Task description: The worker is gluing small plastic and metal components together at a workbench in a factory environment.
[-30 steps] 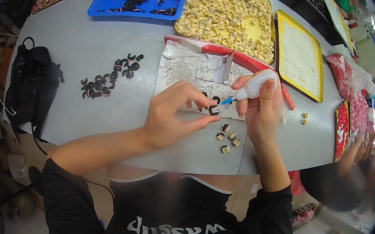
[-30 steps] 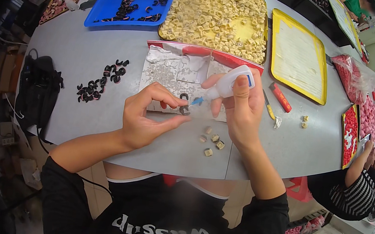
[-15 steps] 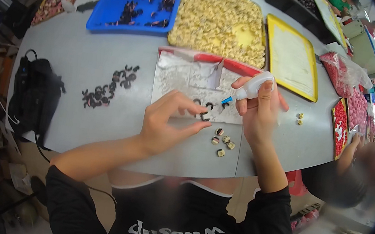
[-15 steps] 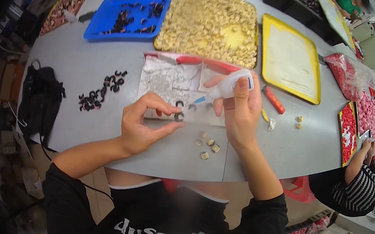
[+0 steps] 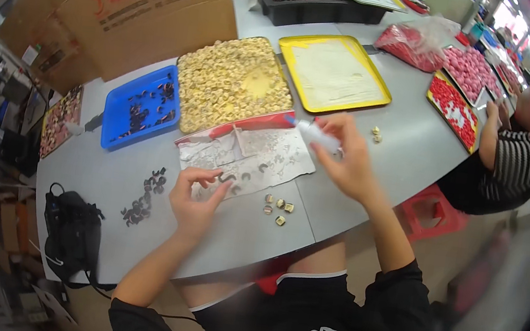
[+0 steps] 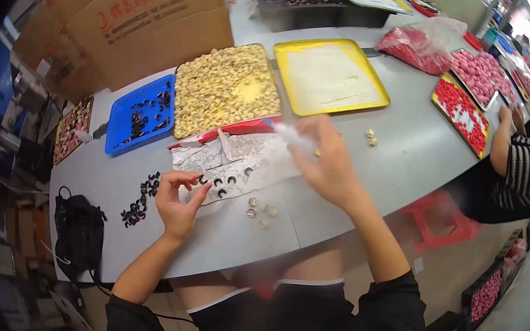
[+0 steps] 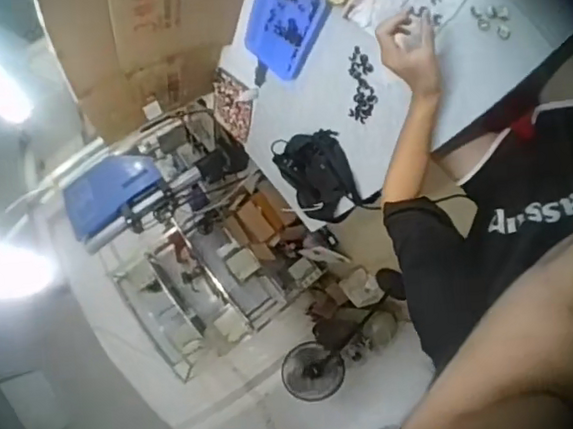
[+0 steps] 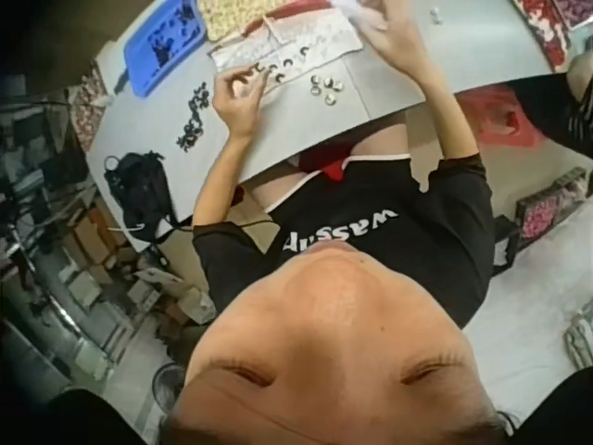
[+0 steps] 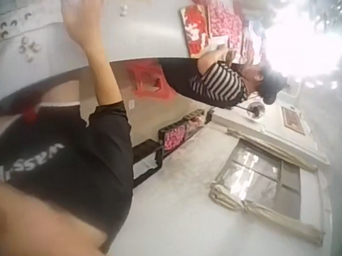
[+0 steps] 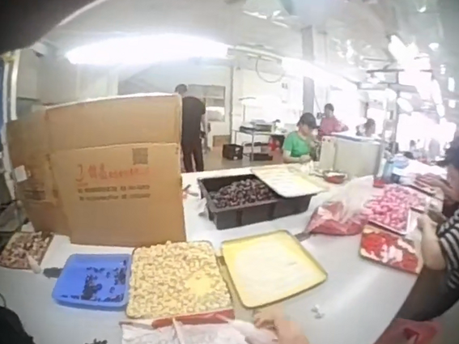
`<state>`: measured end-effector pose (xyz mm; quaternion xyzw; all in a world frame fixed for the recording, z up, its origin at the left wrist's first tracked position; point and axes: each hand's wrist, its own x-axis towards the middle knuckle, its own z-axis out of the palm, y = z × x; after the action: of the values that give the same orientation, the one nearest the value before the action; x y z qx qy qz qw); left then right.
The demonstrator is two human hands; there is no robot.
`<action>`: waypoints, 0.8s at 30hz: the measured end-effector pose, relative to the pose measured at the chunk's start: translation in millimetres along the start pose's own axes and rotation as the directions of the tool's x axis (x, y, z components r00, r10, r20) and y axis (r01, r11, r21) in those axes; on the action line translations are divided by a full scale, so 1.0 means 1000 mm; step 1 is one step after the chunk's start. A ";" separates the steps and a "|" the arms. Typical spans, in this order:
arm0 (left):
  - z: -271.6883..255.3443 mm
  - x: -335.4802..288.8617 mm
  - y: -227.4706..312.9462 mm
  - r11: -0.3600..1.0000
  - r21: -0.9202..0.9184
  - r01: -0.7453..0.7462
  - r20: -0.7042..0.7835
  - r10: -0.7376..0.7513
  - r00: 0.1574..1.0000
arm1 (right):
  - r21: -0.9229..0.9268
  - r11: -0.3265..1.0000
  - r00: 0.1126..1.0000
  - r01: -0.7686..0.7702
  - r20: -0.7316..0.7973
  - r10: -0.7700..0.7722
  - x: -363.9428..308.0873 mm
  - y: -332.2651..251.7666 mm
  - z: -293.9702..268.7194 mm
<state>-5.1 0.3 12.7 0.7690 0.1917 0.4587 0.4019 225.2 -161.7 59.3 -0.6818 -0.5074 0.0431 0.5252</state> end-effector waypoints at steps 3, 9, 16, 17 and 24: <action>0.005 0.000 -0.005 1.000 0.017 0.015 0.019 -0.015 1.000 | -0.260 0.965 0.998 0.031 0.060 -0.016 -0.029 0.027 0.011; -0.002 -0.002 -0.008 0.997 0.073 0.019 0.036 -0.021 0.999 | -0.401 0.903 0.987 0.156 0.108 -0.122 -0.029 0.027 0.012; 0.002 -0.003 -0.012 0.998 0.046 0.044 0.051 -0.047 0.998 | -0.699 0.686 0.970 -0.202 -0.240 0.041 -0.024 0.079 -0.074; 0.000 -0.003 -0.012 0.998 0.049 0.033 0.050 -0.036 0.998 | -0.704 0.675 0.972 -0.223 -0.217 0.095 -0.024 0.082 -0.077; -0.002 0.001 -0.015 0.995 0.085 0.058 0.049 -0.063 0.997 | -0.645 0.725 0.970 -0.243 -0.159 0.184 -0.018 0.105 -0.074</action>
<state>-5.0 10.7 2.1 0.7906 0.2233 0.4178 0.3879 328.5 -218.3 3.7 -0.8779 -0.3855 -0.1070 0.2631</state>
